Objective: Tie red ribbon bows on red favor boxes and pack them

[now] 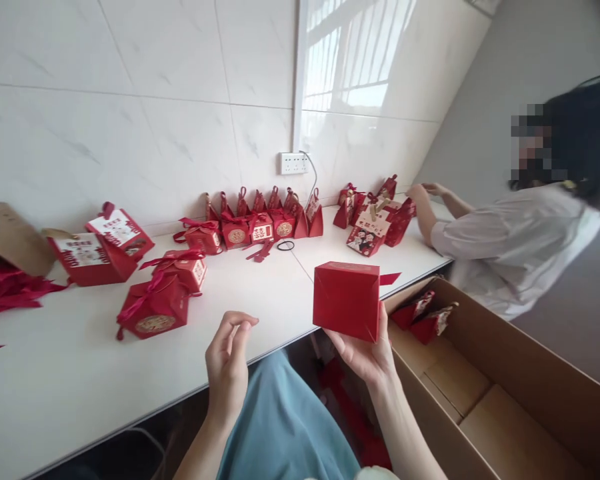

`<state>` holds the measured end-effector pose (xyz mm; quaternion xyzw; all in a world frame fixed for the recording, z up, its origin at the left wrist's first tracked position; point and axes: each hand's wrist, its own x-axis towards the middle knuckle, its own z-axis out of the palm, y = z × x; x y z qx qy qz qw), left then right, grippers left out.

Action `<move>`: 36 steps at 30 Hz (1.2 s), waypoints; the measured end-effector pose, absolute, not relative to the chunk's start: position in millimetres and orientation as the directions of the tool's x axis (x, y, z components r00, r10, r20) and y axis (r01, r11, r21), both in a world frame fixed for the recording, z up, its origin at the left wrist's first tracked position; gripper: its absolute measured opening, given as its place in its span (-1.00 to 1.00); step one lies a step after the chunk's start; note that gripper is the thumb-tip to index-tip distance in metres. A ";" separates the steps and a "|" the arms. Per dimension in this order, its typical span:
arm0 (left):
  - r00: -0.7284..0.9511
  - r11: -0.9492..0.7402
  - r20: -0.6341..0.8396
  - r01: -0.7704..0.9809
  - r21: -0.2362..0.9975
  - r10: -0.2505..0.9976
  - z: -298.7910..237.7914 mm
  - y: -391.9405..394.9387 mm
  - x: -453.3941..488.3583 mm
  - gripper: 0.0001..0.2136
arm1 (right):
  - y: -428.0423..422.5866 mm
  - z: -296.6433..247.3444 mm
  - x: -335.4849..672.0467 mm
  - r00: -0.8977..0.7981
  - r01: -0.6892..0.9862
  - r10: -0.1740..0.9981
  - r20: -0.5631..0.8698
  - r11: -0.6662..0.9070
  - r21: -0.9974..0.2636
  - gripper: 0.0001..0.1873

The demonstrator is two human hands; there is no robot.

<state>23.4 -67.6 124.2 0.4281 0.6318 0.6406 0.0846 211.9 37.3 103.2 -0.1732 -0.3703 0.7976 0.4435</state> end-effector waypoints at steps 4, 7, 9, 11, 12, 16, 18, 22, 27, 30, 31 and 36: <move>-0.519 -0.233 0.378 0.323 0.917 0.767 124.9 -58.5 46.0 -0.79 | 36.6 110.8 225.8 -0.592 -0.563 0.804 0.058 -0.361 -0.744 -0.35; -0.416 -0.317 0.447 0.345 0.883 0.792 124.9 -52.1 58.2 -0.83 | 37.7 110.7 235.3 -0.595 -0.558 0.802 0.047 -0.370 -0.743 -0.37; -0.367 -0.338 0.471 0.371 0.865 0.802 121.1 -47.9 63.5 -0.84 | 39.3 108.4 241.3 -0.602 -0.551 0.797 0.047 -0.371 -0.747 -0.34; -0.331 -0.342 0.493 0.419 0.841 0.805 116.1 -43.5 68.9 -0.87 | 40.9 105.7 246.6 -0.603 -0.545 0.797 0.038 -0.377 -0.749 -0.32; -0.309 -0.352 0.518 0.459 0.816 0.798 114.4 -40.8 72.4 -0.88 | 41.4 104.5 249.0 -0.596 -0.549 0.803 0.026 -0.383 -0.743 -0.32; -0.157 -0.437 0.638 0.605 0.665 0.754 122.4 -21.9 89.9 -0.50 | 39.4 100.9 254.7 -0.577 -0.589 0.816 -0.022 -0.435 -0.681 -0.34; -0.092 -0.457 0.623 0.597 0.659 0.777 134.8 -6.8 96.0 -0.36 | 36.2 99.2 255.5 -0.589 -0.581 0.807 -0.026 -0.446 -0.680 -0.32; -0.078 -0.376 0.438 0.394 0.839 0.896 157.8 24.0 94.6 -0.73 | 31.7 94.2 256.0 -0.559 -0.579 0.827 -0.061 -0.443 -0.685 -0.36; -0.124 -0.368 0.461 0.437 0.821 0.879 168.5 37.7 97.9 -0.62 | 34.1 88.2 260.8 -0.573 -0.622 0.815 -0.086 -0.501 -0.602 -0.42; 0.087 -0.429 0.479 0.604 0.672 0.874 173.2 39.9 106.8 -0.52 | 35.2 88.3 263.4 -0.615 -0.611 0.778 -0.129 -0.574 -0.546 -0.41; 0.103 -0.412 0.452 0.621 0.667 0.886 174.8 41.7 108.4 -0.62 | 35.1 88.2 264.0 -0.617 -0.609 0.772 -0.152 -0.591 -0.529 -0.41; -0.128 -0.262 0.365 0.487 0.833 0.922 180.2 55.6 101.0 -0.59 | 34.4 81.5 269.9 -0.497 -0.579 0.847 -0.188 -0.486 -0.655 -0.39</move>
